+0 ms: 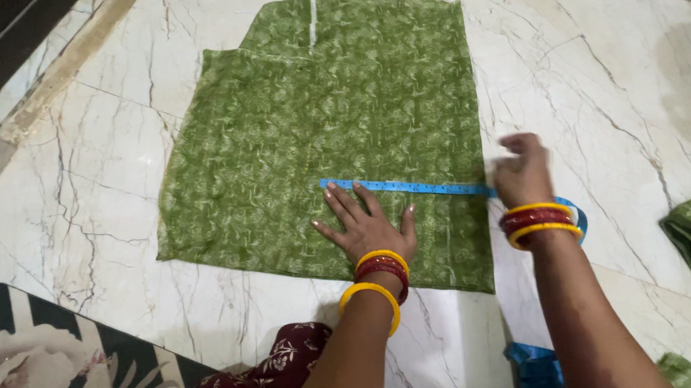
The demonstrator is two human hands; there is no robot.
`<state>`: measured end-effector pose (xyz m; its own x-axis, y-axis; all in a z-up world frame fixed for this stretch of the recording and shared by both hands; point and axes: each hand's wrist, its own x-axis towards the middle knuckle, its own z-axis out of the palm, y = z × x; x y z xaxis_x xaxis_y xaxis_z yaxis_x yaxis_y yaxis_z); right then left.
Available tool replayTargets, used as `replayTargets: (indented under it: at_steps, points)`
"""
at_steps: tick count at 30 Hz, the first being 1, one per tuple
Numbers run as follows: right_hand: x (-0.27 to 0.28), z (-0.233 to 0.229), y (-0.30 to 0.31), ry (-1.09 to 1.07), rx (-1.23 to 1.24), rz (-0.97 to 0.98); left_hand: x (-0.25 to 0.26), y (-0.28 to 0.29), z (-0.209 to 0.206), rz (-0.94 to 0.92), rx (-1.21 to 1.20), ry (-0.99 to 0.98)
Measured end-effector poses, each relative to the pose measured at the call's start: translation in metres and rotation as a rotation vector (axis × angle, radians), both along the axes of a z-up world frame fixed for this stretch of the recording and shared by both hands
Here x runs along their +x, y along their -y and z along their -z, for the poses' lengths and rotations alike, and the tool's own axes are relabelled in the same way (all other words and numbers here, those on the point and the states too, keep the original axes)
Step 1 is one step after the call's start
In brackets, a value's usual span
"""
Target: The person measures and marks a green patterned fabric with a measuring tape and chalk, then uses shears to cut the fabric into garment pieces. The person adjusts the fabric and cuts along marked lines, producing separate fabric sections.
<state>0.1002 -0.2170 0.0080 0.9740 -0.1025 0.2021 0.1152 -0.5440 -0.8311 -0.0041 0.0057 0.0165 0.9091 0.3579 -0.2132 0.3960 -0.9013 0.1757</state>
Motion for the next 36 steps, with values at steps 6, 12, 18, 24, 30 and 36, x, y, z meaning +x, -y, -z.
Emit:
replayTargets:
  at_steps: [6, 12, 18, 24, 30, 36]
  points:
    - [0.005, -0.008, -0.117, -0.116, -0.094, -0.389, -0.003, -0.002, -0.018, -0.008, -0.044, -0.064]
    - [0.006, -0.030, -0.178, -0.080, -0.215, -0.764, 0.001, -0.001, -0.022, 0.025, 0.038, -0.183]
    - [0.016, -0.023, -0.197, -0.039, -0.272, -0.836, 0.003, 0.000, -0.014, 0.030, -0.035, -0.197]
    - [0.017, -0.023, -0.201, 0.060, -0.332, -0.848, 0.003, -0.001, -0.016, 0.003, -0.106, -0.171]
    - [0.012, -0.028, -0.200, 0.136, -0.446, -0.873, 0.003, -0.002, -0.016, 0.014, -0.131, -0.155]
    - [0.009, -0.025, -0.201, 0.161, -0.482, -0.827, 0.003, -0.001, -0.012, 0.050, 0.044, -0.176]
